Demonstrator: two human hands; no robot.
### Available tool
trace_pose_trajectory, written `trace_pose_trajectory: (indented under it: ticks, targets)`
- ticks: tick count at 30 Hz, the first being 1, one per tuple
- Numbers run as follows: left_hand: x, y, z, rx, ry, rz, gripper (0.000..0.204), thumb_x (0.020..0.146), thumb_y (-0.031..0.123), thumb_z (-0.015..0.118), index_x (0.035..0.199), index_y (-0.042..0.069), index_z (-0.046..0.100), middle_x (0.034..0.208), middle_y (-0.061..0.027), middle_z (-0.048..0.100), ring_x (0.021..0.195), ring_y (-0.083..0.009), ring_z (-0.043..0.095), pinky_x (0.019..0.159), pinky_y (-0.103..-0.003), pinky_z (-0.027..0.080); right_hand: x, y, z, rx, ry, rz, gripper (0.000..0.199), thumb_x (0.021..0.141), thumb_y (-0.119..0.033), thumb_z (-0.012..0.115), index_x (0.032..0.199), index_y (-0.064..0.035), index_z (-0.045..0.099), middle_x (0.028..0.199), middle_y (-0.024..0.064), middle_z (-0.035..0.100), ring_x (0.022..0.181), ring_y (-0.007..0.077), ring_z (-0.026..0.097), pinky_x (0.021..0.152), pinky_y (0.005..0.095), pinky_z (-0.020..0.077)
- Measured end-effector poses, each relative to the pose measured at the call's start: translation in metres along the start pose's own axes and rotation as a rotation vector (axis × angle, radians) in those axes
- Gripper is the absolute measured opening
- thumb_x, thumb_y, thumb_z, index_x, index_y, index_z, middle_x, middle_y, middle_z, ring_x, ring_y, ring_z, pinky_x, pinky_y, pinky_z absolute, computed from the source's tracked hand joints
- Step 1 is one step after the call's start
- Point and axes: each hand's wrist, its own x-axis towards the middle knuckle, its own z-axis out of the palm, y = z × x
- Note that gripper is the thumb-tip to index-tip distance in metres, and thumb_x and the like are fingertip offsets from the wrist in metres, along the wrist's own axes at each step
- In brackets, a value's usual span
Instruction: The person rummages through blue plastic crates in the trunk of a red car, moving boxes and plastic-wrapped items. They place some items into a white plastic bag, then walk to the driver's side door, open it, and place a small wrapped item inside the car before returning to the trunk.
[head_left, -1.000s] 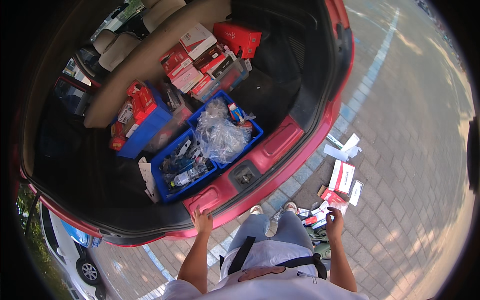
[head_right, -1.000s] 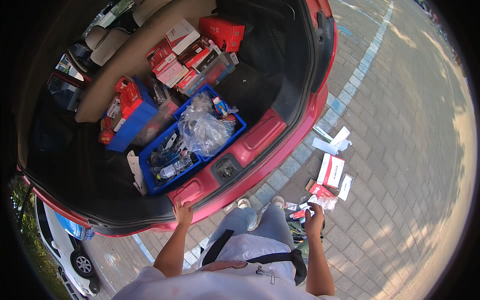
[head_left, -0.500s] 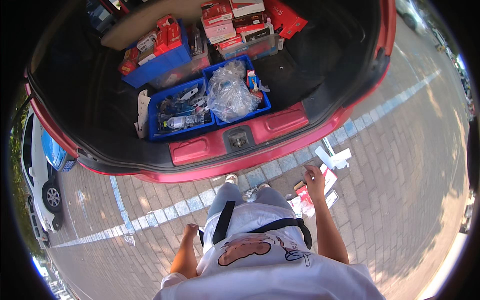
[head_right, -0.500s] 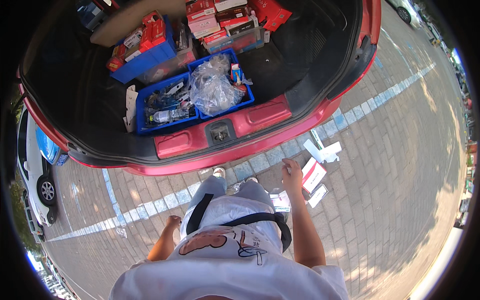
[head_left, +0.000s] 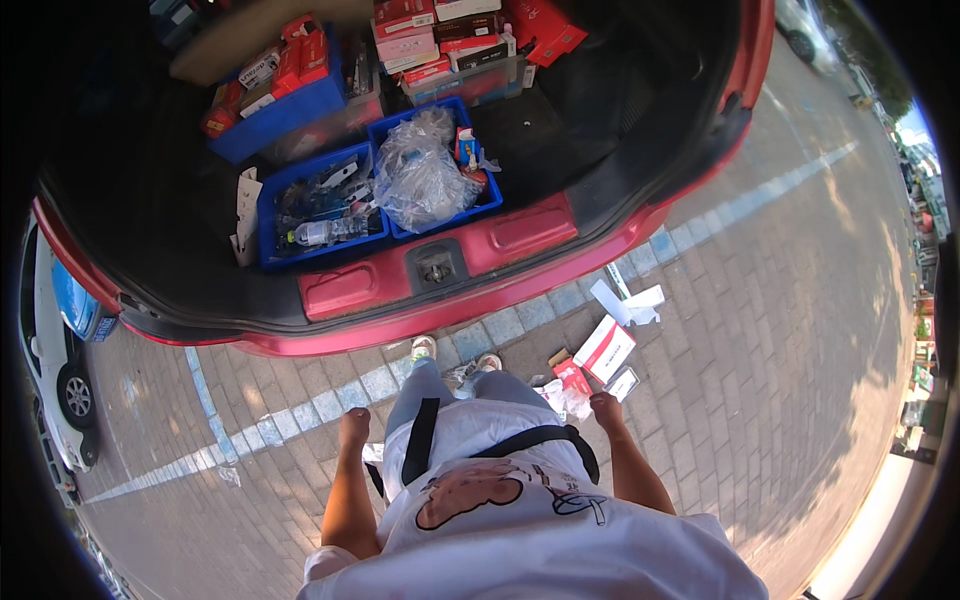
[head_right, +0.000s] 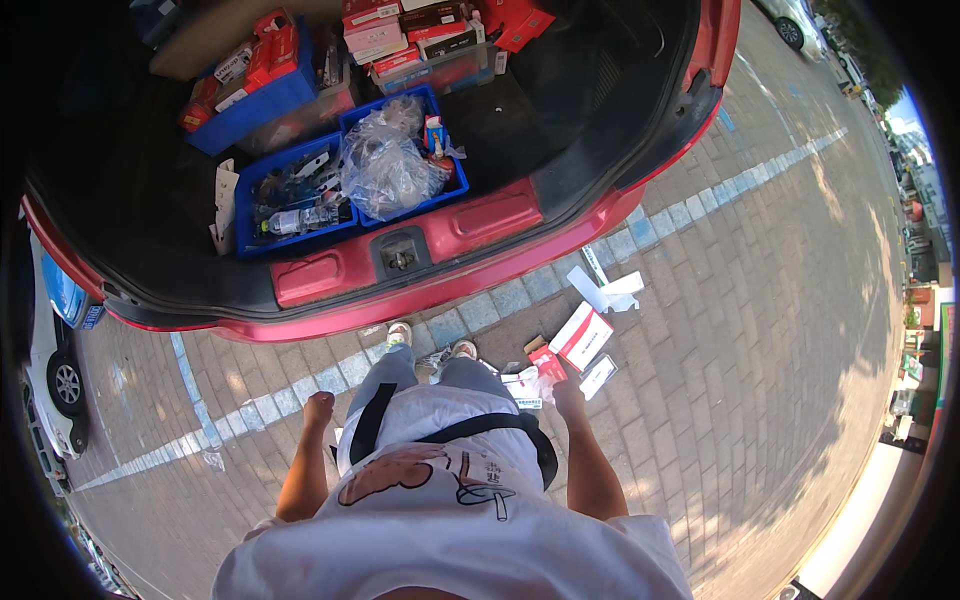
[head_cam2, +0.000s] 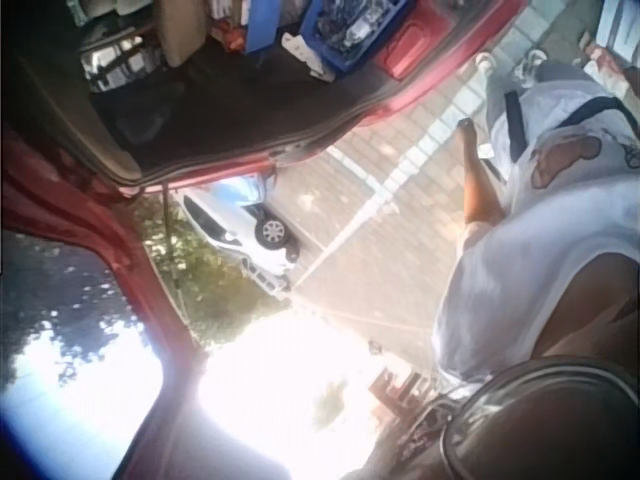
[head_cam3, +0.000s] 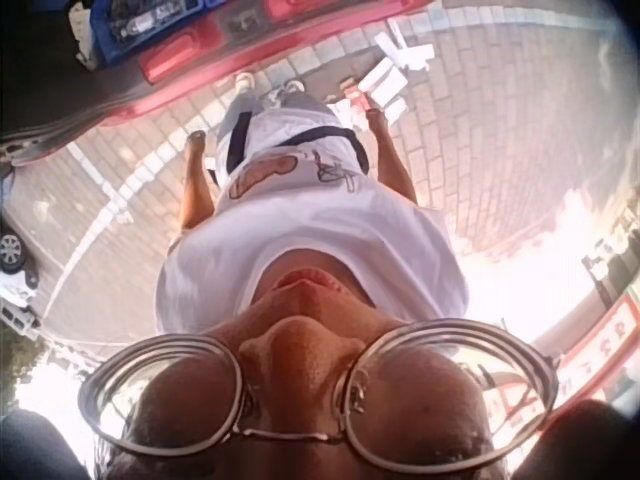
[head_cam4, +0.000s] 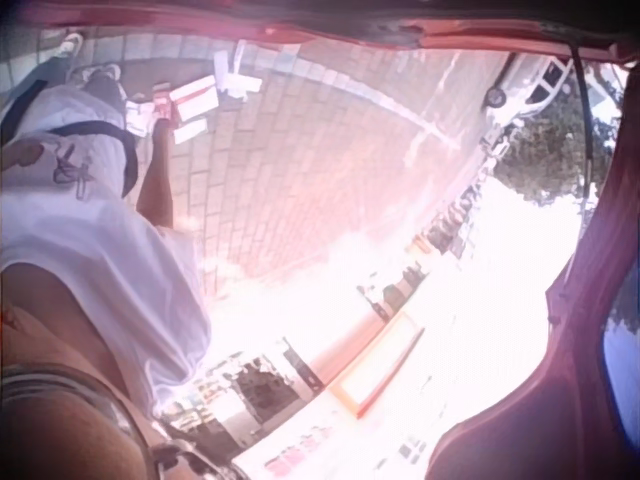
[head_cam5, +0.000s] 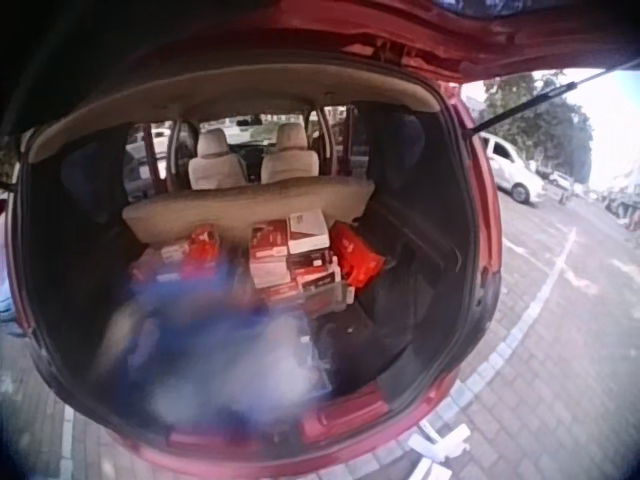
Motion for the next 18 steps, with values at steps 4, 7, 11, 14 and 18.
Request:
trace_pose_trajectory:
  ticks: [4, 7, 11, 14, 18]
  targets:
    - [0.000, -0.053, 0.014, 0.032, -0.103, -0.135, 0.028, 0.074, 0.029, 0.055, 0.093, 0.012, 0.066, 0.094, -0.0174, 0.063, 0.093, -0.0329, 0.059, 0.080, -0.041, 0.046, -0.073, 0.094, 0.012, -0.016, -0.056, 0.385, 0.014, 0.069, -0.012, 0.059, 0.079, -0.0053, 0.067, 0.072, 0.0082, 0.066, 0.060, 0.0158, 0.062, 0.057, 0.0300, 0.0493]
    - [0.029, -0.060, 0.019, 0.025, -0.142, -0.172, 0.029, 0.074, 0.030, 0.056, 0.095, 0.012, 0.066, 0.097, -0.0169, 0.062, 0.096, -0.0323, 0.058, 0.082, -0.041, 0.046, -0.083, 0.151, 0.031, 0.089, -0.024, 0.436, 0.015, 0.070, -0.008, 0.057, 0.080, -0.0016, 0.066, 0.068, 0.0090, 0.065, 0.056, 0.0141, 0.061, 0.052, 0.0274, 0.0482]
    - [0.041, -0.002, -0.007, 0.046, -0.053, -0.032, 0.027, 0.076, 0.031, 0.054, 0.093, 0.014, 0.066, 0.094, -0.0159, 0.063, 0.092, -0.0328, 0.059, 0.079, -0.040, 0.047, -0.086, 0.098, 0.022, 0.217, -0.046, 0.531, 0.016, 0.071, -0.008, 0.057, 0.084, -0.0002, 0.065, 0.070, 0.0094, 0.065, 0.059, 0.0151, 0.061, 0.053, 0.0262, 0.0482]
    - [0.036, 0.057, -0.031, -0.017, 0.028, 0.135, 0.025, 0.078, 0.031, 0.053, 0.091, 0.014, 0.066, 0.090, -0.0155, 0.064, 0.087, -0.0342, 0.060, 0.075, -0.041, 0.047, -0.067, 0.065, 0.024, 0.263, -0.060, 0.446, 0.016, 0.070, -0.008, 0.057, 0.083, -0.0010, 0.065, 0.072, 0.0084, 0.065, 0.062, 0.0145, 0.062, 0.059, 0.0262, 0.0490]
    - [0.022, 0.073, -0.050, -0.085, 0.098, 0.256, 0.024, 0.080, 0.030, 0.052, 0.091, 0.013, 0.065, 0.088, -0.0155, 0.064, 0.085, -0.0331, 0.060, 0.073, -0.041, 0.047, -0.029, 0.000, 0.017, 0.309, -0.041, 0.190, 0.021, 0.073, -0.011, 0.055, 0.089, -0.0003, 0.065, 0.074, 0.0097, 0.065, 0.065, 0.0150, 0.062, 0.062, 0.0262, 0.0490]
